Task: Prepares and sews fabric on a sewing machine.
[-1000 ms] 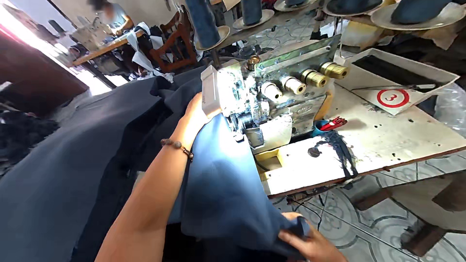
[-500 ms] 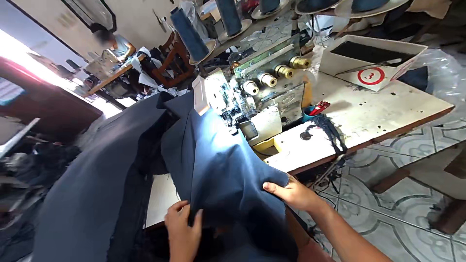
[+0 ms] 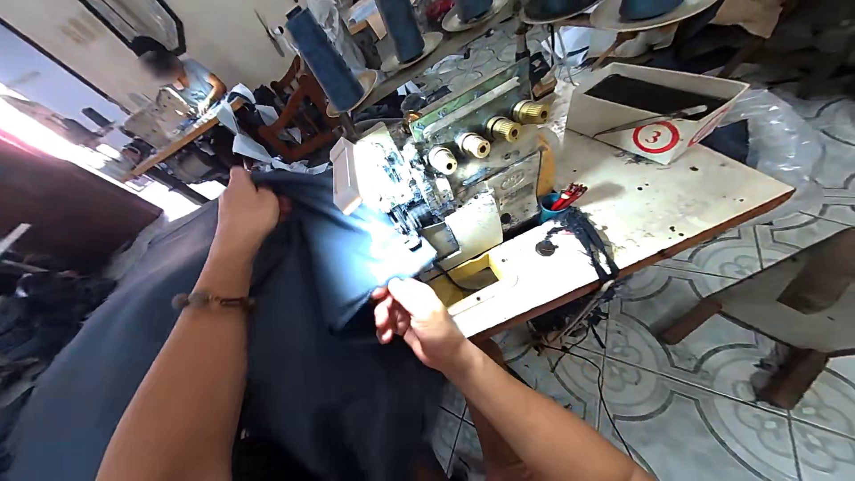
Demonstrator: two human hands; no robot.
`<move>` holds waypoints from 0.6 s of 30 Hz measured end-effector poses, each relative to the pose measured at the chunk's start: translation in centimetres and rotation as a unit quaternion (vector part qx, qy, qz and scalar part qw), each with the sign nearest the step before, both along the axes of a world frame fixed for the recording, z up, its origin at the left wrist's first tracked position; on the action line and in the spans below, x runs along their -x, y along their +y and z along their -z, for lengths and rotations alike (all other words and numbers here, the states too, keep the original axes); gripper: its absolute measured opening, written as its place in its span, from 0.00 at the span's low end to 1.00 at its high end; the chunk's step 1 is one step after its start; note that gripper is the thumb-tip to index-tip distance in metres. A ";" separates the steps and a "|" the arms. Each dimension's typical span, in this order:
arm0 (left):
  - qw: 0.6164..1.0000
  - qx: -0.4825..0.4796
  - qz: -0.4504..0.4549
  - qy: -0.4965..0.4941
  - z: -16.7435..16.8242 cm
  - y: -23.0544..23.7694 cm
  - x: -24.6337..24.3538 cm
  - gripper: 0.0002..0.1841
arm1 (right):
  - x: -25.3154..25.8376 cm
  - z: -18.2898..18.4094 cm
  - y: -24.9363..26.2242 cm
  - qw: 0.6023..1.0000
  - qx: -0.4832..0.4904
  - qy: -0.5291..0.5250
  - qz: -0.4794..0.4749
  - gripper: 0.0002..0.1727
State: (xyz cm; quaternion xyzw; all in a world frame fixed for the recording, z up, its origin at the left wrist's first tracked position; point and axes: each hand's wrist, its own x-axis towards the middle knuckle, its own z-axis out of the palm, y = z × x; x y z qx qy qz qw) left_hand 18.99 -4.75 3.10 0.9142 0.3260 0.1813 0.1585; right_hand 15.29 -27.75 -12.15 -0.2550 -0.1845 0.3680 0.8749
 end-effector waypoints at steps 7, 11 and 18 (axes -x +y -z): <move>0.949 -0.110 0.214 0.203 1.2 -1.6 7.1 0.54 | -3.9 4.2 -6.4 0.805 0.241 -0.495 0.222 0.11; 0.835 0.036 0.212 0.507 6.7 -8.8 16.1 0.70 | -6.3 6.4 -8.8 0.705 0.302 -0.524 0.370 0.10; 0.863 0.012 0.171 0.475 6.8 1.4 1.7 0.10 | -5.5 7.3 -8.0 0.642 0.334 -0.530 0.441 0.13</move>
